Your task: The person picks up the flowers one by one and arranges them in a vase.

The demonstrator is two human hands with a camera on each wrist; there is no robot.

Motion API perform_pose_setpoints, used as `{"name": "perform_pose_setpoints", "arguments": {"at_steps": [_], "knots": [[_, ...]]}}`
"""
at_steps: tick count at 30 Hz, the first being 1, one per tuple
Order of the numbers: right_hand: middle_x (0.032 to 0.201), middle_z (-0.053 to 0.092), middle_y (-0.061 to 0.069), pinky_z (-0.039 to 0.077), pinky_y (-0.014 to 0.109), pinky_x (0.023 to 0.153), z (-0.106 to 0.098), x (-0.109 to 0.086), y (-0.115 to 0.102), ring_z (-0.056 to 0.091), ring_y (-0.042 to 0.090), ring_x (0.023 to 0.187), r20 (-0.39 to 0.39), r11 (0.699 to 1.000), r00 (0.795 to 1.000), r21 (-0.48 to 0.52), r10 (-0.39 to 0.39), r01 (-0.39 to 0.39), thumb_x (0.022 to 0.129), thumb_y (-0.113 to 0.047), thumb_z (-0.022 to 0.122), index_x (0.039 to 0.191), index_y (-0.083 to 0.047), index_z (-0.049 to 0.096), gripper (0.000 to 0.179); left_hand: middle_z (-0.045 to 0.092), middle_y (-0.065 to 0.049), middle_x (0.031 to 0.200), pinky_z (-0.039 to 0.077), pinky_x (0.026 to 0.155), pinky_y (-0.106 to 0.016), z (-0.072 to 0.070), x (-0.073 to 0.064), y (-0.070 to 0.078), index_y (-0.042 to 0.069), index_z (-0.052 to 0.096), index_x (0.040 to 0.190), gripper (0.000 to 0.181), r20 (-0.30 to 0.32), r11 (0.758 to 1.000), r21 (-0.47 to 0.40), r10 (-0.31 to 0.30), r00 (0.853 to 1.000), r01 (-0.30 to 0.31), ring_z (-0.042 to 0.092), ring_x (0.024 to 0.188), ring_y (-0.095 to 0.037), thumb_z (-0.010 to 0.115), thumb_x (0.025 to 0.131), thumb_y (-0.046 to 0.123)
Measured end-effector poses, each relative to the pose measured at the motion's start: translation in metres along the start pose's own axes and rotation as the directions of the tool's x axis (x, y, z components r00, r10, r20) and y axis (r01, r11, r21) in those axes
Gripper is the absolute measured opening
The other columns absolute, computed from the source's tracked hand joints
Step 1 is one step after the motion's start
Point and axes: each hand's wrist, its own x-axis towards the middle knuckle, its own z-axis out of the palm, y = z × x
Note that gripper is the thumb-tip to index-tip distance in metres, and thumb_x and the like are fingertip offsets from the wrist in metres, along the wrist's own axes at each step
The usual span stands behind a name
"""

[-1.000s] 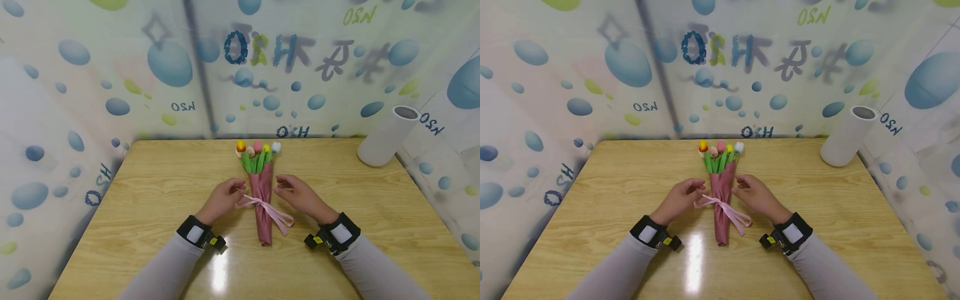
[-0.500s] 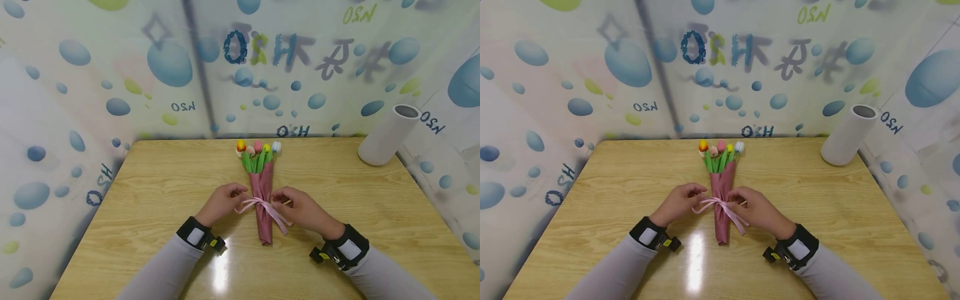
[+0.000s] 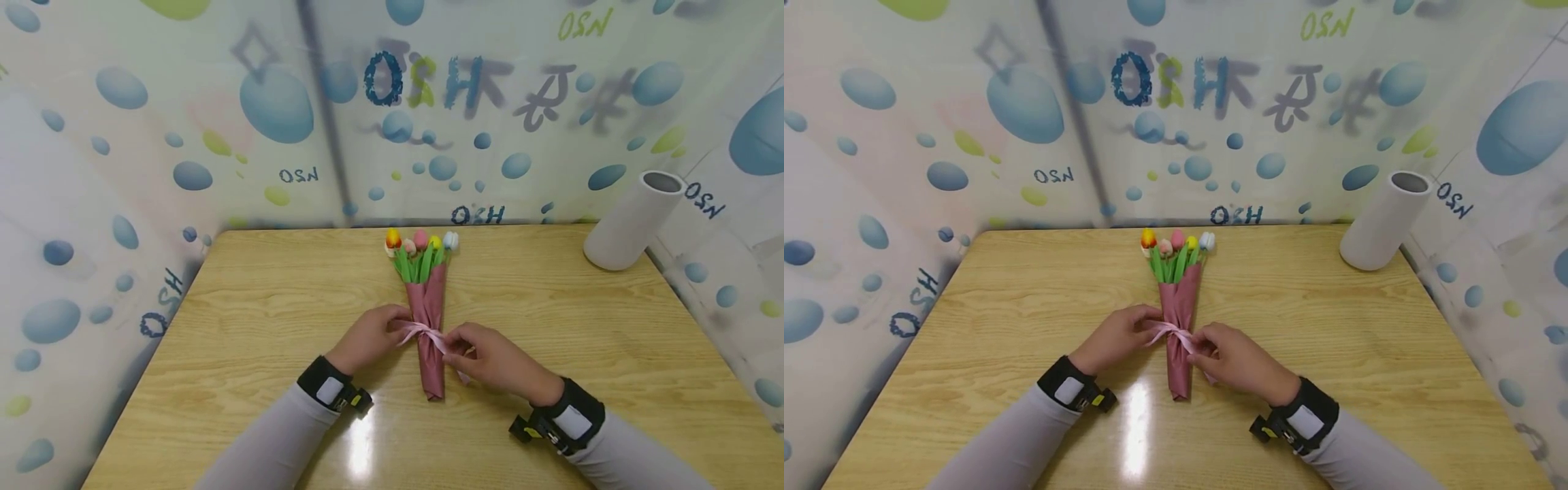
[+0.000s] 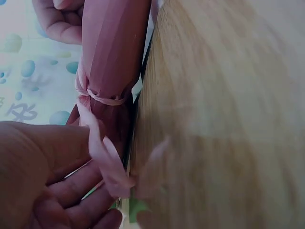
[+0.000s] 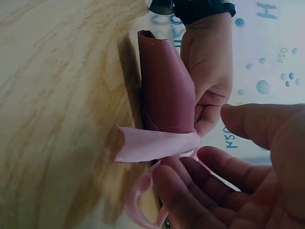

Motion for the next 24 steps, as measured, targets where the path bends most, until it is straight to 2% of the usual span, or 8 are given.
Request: {"name": "perform_pose_setpoints", "arguments": {"at_steps": [2, 12, 16, 21, 24], "knots": [[0.103, 0.07, -0.002, 0.056, 0.023, 0.074, 0.001, 0.001, 0.001, 0.066, 0.008, 0.094, 0.004, 1.0, 1.0, 0.003, 0.004, -0.004, 0.1, -0.022, 0.071, 0.114, -0.013, 0.069, 0.017, 0.074, -0.008, 0.123, 0.055, 0.102, -0.044, 0.001, 0.0, 0.0, 0.009, 0.074, 0.121, 0.025, -0.005, 1.0, 0.004, 0.005, 1.0, -0.005, 0.069, 0.115, -0.023, 0.073, 0.097, 0.013], [0.102, 0.071, 0.001, 0.057, 0.024, 0.07, 0.006, 0.005, 0.007, 0.067, 0.013, 0.091, 0.02, 0.995, 0.998, 0.074, 0.064, -0.066, 0.099, -0.022, 0.073, 0.117, -0.009, 0.068, 0.023, 0.074, 0.002, 0.099, 0.055, 0.084, -0.031, 0.0, -0.001, 0.0, 0.015, 0.08, 0.101, 0.008, -0.06, 0.999, -0.002, 0.04, 0.997, -0.04, 0.066, 0.093, -0.013, 0.074, 0.097, 0.019], [0.101, 0.071, 0.001, 0.057, 0.024, 0.069, 0.008, 0.007, 0.008, 0.067, 0.013, 0.09, 0.018, 0.994, 0.997, 0.079, 0.072, -0.073, 0.097, -0.021, 0.075, 0.116, -0.01, 0.068, 0.023, 0.073, 0.003, 0.097, 0.054, 0.082, -0.03, -0.001, -0.001, 0.0, 0.016, 0.08, 0.099, 0.006, -0.076, 0.999, -0.034, 0.019, 0.997, -0.022, 0.065, 0.091, -0.011, 0.075, 0.096, 0.019], [0.099, 0.071, 0.001, 0.058, 0.025, 0.066, 0.011, 0.009, 0.01, 0.067, 0.012, 0.088, 0.016, 0.993, 0.997, 0.082, 0.079, -0.08, 0.097, -0.018, 0.075, 0.115, -0.011, 0.067, 0.021, 0.073, 0.004, 0.096, 0.054, 0.082, -0.028, 0.0, -0.001, 0.001, 0.017, 0.081, 0.099, 0.008, -0.106, 0.999, -0.048, 0.021, 0.994, -0.026, 0.066, 0.091, -0.01, 0.075, 0.096, 0.022], [0.098, 0.071, -0.001, 0.058, 0.024, 0.068, 0.012, 0.011, 0.011, 0.067, 0.011, 0.088, 0.008, 0.994, 0.996, 0.07, 0.085, -0.085, 0.097, -0.017, 0.073, 0.115, -0.011, 0.067, 0.02, 0.073, 0.004, 0.095, 0.055, 0.082, -0.027, 0.001, 0.0, 0.001, 0.018, 0.081, 0.1, 0.009, -0.12, 0.999, -0.044, 0.025, 0.992, -0.03, 0.066, 0.09, -0.009, 0.075, 0.096, 0.023]]}}
